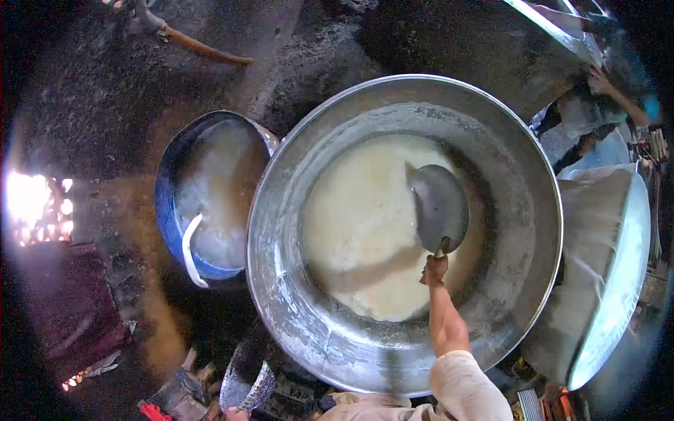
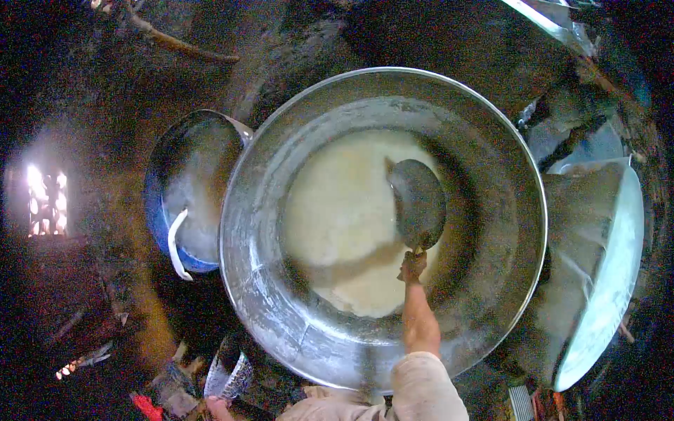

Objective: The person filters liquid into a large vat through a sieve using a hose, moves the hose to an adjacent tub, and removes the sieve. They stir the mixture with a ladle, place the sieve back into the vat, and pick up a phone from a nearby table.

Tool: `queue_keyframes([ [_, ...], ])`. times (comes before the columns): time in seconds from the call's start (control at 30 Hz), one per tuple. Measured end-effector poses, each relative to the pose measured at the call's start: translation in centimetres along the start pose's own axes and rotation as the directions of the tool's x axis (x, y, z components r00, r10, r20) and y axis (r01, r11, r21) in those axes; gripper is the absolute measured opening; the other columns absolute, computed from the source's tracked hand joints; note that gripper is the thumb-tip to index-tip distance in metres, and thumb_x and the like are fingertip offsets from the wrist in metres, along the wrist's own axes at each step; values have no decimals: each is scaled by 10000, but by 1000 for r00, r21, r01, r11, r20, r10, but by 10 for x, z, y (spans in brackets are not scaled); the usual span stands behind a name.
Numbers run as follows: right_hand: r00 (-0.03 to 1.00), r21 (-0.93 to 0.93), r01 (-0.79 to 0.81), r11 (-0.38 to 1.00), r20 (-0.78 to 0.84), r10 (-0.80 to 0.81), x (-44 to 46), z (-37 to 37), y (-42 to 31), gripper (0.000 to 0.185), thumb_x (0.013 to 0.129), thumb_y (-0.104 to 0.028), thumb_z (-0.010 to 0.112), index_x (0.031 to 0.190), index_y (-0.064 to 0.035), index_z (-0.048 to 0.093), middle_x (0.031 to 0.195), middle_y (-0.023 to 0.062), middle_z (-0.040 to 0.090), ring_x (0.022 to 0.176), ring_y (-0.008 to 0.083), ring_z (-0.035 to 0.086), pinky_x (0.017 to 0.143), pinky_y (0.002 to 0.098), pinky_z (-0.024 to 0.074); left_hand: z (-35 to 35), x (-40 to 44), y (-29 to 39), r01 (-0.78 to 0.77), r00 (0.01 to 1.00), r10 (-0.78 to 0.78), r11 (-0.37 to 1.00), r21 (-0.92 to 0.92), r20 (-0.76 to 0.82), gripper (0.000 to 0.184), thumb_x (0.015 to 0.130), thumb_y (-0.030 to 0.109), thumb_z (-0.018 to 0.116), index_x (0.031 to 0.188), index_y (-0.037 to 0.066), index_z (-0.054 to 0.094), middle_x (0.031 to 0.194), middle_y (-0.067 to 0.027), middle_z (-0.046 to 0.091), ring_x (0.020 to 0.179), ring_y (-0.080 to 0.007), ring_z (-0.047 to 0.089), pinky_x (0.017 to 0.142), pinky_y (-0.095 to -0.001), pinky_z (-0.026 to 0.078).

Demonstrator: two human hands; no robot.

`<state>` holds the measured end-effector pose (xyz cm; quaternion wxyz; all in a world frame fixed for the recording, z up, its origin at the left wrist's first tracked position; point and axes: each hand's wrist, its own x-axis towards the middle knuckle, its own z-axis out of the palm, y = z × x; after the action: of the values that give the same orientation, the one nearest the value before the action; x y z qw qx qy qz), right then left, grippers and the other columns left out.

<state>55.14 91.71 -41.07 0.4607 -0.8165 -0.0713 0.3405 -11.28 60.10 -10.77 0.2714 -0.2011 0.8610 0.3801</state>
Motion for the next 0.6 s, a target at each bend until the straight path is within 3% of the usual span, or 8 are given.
queue_keyframes([
  [0.07, 982, -101, -162, 982, 84, 171, -13, 12, -1, 176, 775, -53, 590, 901, -69, 469, 534, 12, 450, 380, 150, 467, 327, 317, 414, -6, -1, -2, 5, 1000, -5, 1000, 1, -14, 308, 807, 251, 462, 1071, 96, 496, 1156, -105, 545, 987, -317, 530, 919, -461, 437],
  [0.13, 973, -49, -166, 985, 153, 172, -25, 17, 5, 178, 755, -35, 577, 897, -67, 474, 541, 17, 458, 368, 152, 462, 319, 312, 415, -11, -1, -2, 8, 1000, -7, 1000, 4, -29, 298, 799, 249, 465, 1054, 98, 492, 1145, -104, 544, 980, -315, 528, 917, -460, 436],
  [0.2, 930, -68, -261, 963, 248, 270, -30, 24, 16, 173, 756, -50, 585, 893, -76, 482, 543, 18, 460, 375, 149, 469, 322, 314, 418, -15, -3, -4, 11, 999, -10, 1000, 9, -41, 287, 792, 246, 468, 1038, 100, 489, 1135, -103, 543, 974, -313, 526, 915, -459, 435],
  [0.23, 870, -21, -395, 918, 313, 381, -24, 24, 33, 177, 767, -76, 608, 894, -88, 487, 554, 18, 471, 391, 146, 482, 333, 312, 428, -15, -5, -4, 13, 999, -13, 1000, 8, -45, 282, 788, 245, 470, 1030, 101, 487, 1130, -102, 542, 970, -313, 525, 914, -458, 435],
  [0.37, 818, 10, -361, 933, 484, 311, -35, 30, 49, 169, 760, -104, 638, 869, -97, 509, 570, 17, 491, 412, 145, 498, 350, 310, 442, -22, -8, -7, 18, 997, -18, 1000, 6, -71, 262, 773, 240, 476, 996, 104, 480, 1109, -100, 541, 957, -309, 521, 911, -456, 433],
  [0.47, 709, 77, -459, 885, 632, 313, -38, 34, 52, 169, 741, -126, 685, 827, -98, 542, 584, 18, 515, 433, 149, 521, 363, 310, 451, -25, -10, -10, 25, 996, -25, 1000, 2, -83, 247, 762, 236, 481, 972, 107, 475, 1094, -99, 539, 947, -306, 517, 908, -455, 432],
  [0.53, 646, -153, -448, 881, 626, 437, -35, 44, 55, 183, 721, -146, 729, 791, -100, 566, 592, 23, 531, 440, 156, 536, 366, 317, 450, -26, -12, -11, 29, 995, -28, 1000, 4, -93, 237, 755, 234, 484, 955, 108, 471, 1083, -98, 539, 940, -305, 515, 906, -454, 432],
  [0.6, 620, -243, -432, 869, 619, 482, -35, 55, 64, 189, 720, -150, 738, 784, -99, 568, 589, 25, 532, 439, 160, 538, 366, 325, 449, -25, -14, -12, 36, 993, -36, 999, -4, -108, 228, 747, 231, 488, 938, 110, 467, 1073, -97, 538, 934, -303, 513, 904, -453, 431],
])
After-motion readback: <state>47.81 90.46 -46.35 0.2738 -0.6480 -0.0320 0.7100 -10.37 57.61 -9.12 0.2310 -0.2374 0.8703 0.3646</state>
